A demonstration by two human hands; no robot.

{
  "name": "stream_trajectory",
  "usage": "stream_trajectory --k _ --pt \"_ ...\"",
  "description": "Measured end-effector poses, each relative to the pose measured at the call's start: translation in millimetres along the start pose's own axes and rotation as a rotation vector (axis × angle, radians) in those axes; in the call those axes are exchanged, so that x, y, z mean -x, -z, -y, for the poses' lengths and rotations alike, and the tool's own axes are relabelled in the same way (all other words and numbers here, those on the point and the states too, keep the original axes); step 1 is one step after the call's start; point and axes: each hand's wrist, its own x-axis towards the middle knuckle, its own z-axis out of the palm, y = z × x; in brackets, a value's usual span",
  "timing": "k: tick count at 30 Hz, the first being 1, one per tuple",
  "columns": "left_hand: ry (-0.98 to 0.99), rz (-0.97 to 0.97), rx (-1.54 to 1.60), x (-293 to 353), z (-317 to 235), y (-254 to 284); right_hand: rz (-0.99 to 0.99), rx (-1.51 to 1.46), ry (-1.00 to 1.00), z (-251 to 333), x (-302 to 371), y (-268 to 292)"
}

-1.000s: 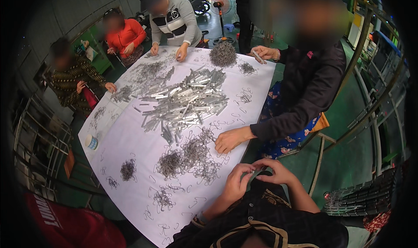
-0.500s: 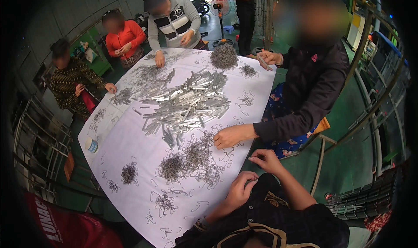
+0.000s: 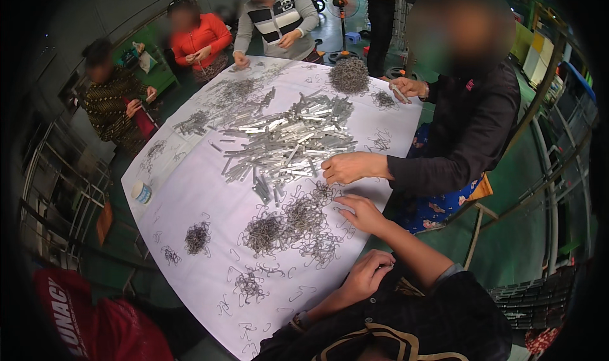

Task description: The person sits at a table and assembles small metal parts by hand, picking up components and attaching them together. They work alongside others in a workshop setting, handling the parts one at a time and placing completed assemblies on the table.

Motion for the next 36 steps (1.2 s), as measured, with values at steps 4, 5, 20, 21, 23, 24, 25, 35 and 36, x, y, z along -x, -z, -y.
stream_trajectory --k 4,5,20,21,23,24,25,35,36 --pt "-0.012 0.006 -0.022 -1.0 -5.8 3.8 0.156 0.043 -0.030 -8.3 -36.0 -18.7" --pt "-0.030 -0.008 -0.029 -1.3 -5.7 4.6 0.150 0.084 -0.029 -8.1 -45.5 -26.8" --pt "0.006 -0.120 -0.131 12.7 -10.8 27.9 0.204 0.527 -0.220 -56.5 -155.5 -92.0" --pt "-0.005 -0.126 -0.120 11.3 -11.8 26.8 0.127 0.507 -0.257 -75.0 -156.0 -96.1" --pt "0.024 -0.108 -0.134 10.4 -13.5 26.7 -0.012 0.454 -0.313 -95.1 -158.8 -105.7" --pt "0.043 -0.105 -0.145 11.1 -13.4 27.9 -0.032 0.454 -0.252 -94.4 -157.7 -103.6" --pt "0.031 -0.101 -0.138 11.9 -9.0 27.2 -0.053 0.385 -0.267 -92.9 -156.8 -103.1" --pt "0.055 -0.172 -0.057 10.5 -2.3 29.8 0.155 -1.186 -0.748 4.5 -88.3 -18.9" --pt "0.054 -0.176 -0.055 10.6 -2.7 29.6 0.172 -1.197 -0.731 8.7 -76.7 -9.7"
